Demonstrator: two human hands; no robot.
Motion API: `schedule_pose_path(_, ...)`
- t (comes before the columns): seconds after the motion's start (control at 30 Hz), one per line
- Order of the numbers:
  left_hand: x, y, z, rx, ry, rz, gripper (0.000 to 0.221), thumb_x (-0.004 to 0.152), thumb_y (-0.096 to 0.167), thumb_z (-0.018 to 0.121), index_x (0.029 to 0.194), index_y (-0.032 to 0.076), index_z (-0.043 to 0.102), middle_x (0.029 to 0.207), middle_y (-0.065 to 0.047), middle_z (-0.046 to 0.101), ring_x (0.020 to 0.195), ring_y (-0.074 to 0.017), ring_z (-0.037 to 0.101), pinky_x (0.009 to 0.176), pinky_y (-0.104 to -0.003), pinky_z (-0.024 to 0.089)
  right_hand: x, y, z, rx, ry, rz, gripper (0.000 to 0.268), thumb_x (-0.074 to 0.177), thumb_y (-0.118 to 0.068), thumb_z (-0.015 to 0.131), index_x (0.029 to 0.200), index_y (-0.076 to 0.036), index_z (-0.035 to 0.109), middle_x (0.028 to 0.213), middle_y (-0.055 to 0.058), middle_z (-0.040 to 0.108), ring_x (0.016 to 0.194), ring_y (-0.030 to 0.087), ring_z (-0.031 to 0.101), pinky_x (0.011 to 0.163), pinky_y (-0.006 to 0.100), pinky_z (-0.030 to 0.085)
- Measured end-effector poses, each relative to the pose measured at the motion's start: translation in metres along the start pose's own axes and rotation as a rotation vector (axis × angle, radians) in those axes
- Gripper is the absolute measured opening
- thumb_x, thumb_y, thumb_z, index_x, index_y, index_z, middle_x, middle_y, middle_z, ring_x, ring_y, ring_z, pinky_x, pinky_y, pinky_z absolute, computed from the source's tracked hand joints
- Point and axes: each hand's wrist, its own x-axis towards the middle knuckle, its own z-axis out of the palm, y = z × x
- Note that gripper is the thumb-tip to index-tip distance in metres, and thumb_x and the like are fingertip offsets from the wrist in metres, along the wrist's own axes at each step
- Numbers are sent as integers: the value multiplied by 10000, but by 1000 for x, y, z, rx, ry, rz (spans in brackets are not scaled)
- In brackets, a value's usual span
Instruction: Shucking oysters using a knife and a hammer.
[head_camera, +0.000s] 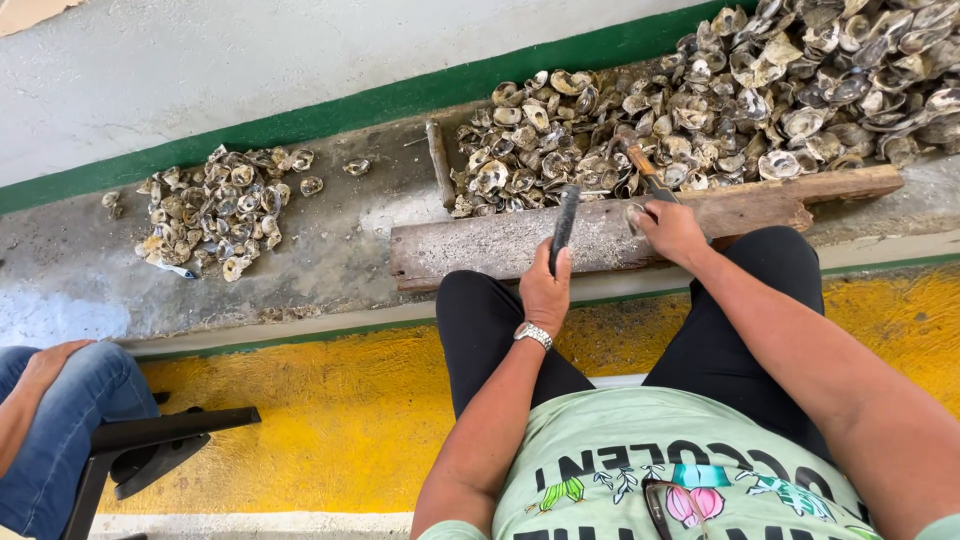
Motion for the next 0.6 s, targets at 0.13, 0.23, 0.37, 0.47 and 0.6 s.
schedule_pose_path(0.13,6,-37,13,-16,98,-2,424,1006,407,572,1243,65,655,730,-128,675,624,-278,667,609,-417,516,-1,-4,-2,71,-2,-83,318,1029,-283,613,1201,-23,676,768,148,687,631,248,632,627,439,509)
schedule_pose_path(0.23,9,-62,26,-54,13,-199,401,1007,397,579,1182,56,694,724,-152,680,635,-293,664,624,-426,505,-2,1,0,108,-35,-69,394,1002,-279,614,1330,-61,619,812,146,708,663,255,669,637,440,528)
schedule_pose_path(0.37,18,-93,47,-58,-27,-240,429,1026,416,579,1074,11,711,804,-175,708,701,-315,681,683,-439,514,23,30,6,-92,-38,-173,424,973,-296,636,1344,-93,651,993,178,746,823,323,718,766,455,555)
schedule_pose_path(0.47,18,-100,53,-74,-21,-250,447,995,430,582,1066,12,723,847,-194,719,754,-351,683,705,-458,514,46,49,12,-288,-100,-183,413,965,-317,634,1327,-125,693,1071,191,759,930,359,728,868,463,565)
schedule_pose_path(0.6,16,-94,50,-82,-61,-294,465,986,445,561,1060,13,716,911,-205,722,831,-382,692,754,-469,517,57,8,5,-609,-259,-83,380,947,-282,608,1289,-152,708,1192,165,741,1066,361,714,939,504,577)
